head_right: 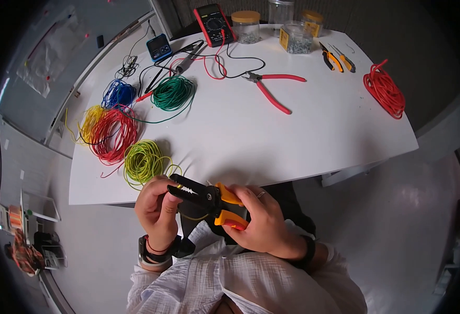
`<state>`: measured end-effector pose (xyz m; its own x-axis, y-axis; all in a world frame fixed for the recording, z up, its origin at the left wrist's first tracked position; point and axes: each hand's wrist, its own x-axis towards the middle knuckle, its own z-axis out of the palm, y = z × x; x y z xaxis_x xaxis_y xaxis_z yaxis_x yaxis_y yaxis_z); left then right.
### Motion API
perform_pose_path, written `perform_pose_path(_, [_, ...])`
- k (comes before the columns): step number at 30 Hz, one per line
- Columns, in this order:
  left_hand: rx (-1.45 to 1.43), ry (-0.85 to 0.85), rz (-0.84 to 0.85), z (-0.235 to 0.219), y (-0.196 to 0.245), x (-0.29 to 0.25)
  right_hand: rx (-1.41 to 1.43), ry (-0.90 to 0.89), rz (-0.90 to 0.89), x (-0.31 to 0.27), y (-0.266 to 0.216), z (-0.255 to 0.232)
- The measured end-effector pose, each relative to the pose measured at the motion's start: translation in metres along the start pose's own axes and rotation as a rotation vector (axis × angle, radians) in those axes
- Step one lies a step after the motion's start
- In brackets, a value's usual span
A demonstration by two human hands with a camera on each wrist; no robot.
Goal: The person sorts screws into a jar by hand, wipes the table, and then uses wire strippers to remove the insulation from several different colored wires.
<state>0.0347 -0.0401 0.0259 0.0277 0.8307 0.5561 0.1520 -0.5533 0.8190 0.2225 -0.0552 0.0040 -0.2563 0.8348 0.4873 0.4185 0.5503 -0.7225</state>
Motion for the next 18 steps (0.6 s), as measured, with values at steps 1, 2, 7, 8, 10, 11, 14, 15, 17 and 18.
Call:
perform_pose_path(1, [-0.010,-0.004,-0.007,-0.0004,0.0001,0.0001,0.001,0.002,0.001,-0.0007,0.0002,0.0001])
perform_pose_path(2, [-0.021,-0.008,-0.014,-0.0008,0.0001,0.0001,0.003,-0.003,0.011,-0.0018,0.0005,0.0002])
perform_pose_path(7, [-0.041,-0.031,-0.010,-0.0020,-0.0022,-0.0015,-0.002,-0.002,0.024,-0.0032,-0.0007,0.0016])
perform_pose_path(8, [-0.050,-0.026,-0.013,-0.0016,-0.0021,-0.0017,-0.002,0.000,0.017,-0.0035,-0.0003,0.0020])
perform_pose_path(10, [-0.050,-0.024,0.001,-0.0011,-0.0022,-0.0016,-0.002,0.002,0.011,-0.0036,-0.0002,0.0029])
perform_pose_path(11, [-0.050,-0.021,0.015,-0.0011,-0.0022,-0.0015,0.001,0.006,0.005,-0.0035,-0.0003,0.0031])
perform_pose_path(14, [-0.037,-0.044,0.027,-0.0029,-0.0022,-0.0019,0.010,0.006,-0.003,-0.0036,0.0002,0.0039])
perform_pose_path(15, [-0.037,-0.044,0.026,-0.0032,-0.0022,-0.0022,0.015,0.001,-0.007,-0.0039,0.0006,0.0041])
perform_pose_path(17, [-0.037,-0.042,0.021,-0.0034,-0.0022,-0.0026,0.018,0.002,-0.003,-0.0048,0.0015,0.0046])
perform_pose_path(18, [-0.037,-0.043,0.020,-0.0034,-0.0020,-0.0030,0.021,0.003,0.000,-0.0051,0.0016,0.0048])
